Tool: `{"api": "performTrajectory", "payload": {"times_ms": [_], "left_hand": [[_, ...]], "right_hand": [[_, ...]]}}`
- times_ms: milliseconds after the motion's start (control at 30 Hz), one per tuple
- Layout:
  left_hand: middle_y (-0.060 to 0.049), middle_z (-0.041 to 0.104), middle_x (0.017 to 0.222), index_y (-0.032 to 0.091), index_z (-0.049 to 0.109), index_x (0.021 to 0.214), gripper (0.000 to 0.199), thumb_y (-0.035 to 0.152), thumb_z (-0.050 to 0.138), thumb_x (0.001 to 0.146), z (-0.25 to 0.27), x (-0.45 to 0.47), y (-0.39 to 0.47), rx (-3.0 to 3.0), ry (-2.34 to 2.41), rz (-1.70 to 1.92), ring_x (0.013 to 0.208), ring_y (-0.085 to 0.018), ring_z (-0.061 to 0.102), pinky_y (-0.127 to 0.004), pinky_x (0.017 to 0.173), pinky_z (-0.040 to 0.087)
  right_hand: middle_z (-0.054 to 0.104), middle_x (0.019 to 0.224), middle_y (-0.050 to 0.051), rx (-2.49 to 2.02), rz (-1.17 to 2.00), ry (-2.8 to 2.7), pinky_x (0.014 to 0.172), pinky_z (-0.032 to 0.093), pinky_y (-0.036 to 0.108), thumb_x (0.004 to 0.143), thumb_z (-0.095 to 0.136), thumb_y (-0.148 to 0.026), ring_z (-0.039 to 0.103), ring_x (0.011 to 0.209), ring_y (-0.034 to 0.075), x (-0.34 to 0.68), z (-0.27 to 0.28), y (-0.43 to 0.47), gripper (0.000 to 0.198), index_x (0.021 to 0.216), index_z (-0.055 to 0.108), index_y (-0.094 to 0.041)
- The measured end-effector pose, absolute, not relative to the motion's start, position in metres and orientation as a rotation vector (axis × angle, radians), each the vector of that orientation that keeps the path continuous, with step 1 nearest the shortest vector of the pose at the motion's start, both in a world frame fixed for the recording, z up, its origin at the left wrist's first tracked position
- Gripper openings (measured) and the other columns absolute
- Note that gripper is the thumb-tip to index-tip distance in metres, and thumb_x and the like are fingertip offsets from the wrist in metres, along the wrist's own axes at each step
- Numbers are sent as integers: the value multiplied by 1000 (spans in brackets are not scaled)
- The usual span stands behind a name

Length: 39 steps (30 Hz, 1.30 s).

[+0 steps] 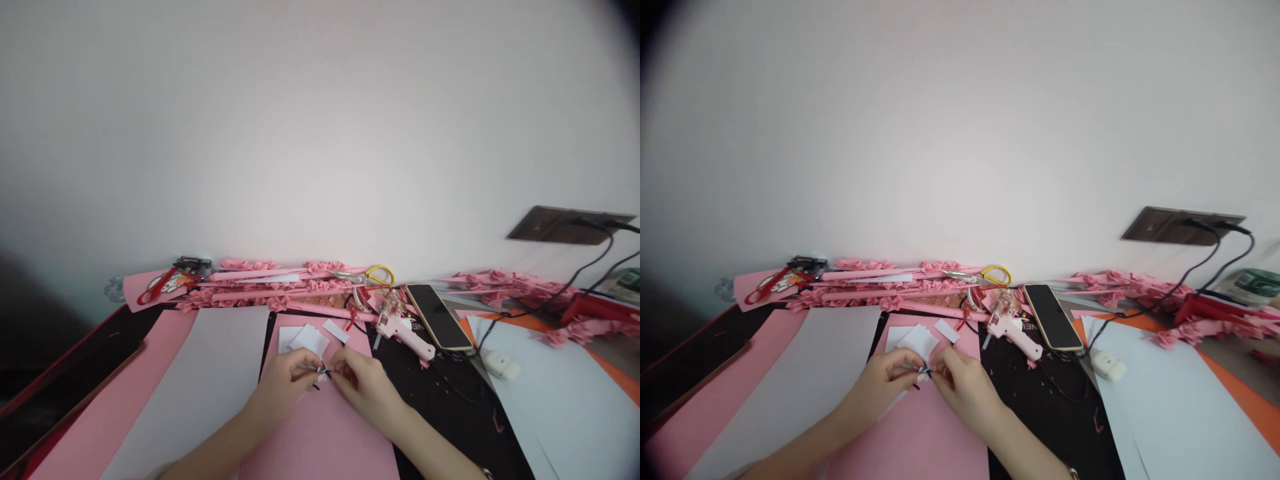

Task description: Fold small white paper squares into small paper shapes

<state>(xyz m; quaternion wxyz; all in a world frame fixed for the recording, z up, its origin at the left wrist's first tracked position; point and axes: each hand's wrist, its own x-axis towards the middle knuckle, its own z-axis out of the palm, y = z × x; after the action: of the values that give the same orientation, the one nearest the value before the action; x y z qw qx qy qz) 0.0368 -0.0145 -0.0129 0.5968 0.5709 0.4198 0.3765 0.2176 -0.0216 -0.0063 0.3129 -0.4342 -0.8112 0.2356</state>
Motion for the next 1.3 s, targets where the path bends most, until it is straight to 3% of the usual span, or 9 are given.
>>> {"api": "performTrajectory", "payload": {"times_ms": [867, 1300], "left_hand": [[-1, 61, 75, 17, 62, 76, 8, 15, 57, 71, -4, 38, -17, 1342, 967, 863, 76, -18, 61, -29, 69, 51], [-1, 61, 82, 18, 56, 79, 12, 21, 61, 69, -3, 38, -13, 1191, 1049, 922, 79, -17, 60, -28, 69, 51]], "right_hand": [[53, 67, -3, -1189, 551, -2152, 50, 36, 18, 78, 51, -11, 47, 54, 10, 218, -7, -22, 11, 84, 50, -20], [56, 76, 0, -1146, 670, -2073, 55, 39, 20, 80, 43, -8, 50, 60, 11, 218, -1, -19, 16, 89, 49, -20]]}}
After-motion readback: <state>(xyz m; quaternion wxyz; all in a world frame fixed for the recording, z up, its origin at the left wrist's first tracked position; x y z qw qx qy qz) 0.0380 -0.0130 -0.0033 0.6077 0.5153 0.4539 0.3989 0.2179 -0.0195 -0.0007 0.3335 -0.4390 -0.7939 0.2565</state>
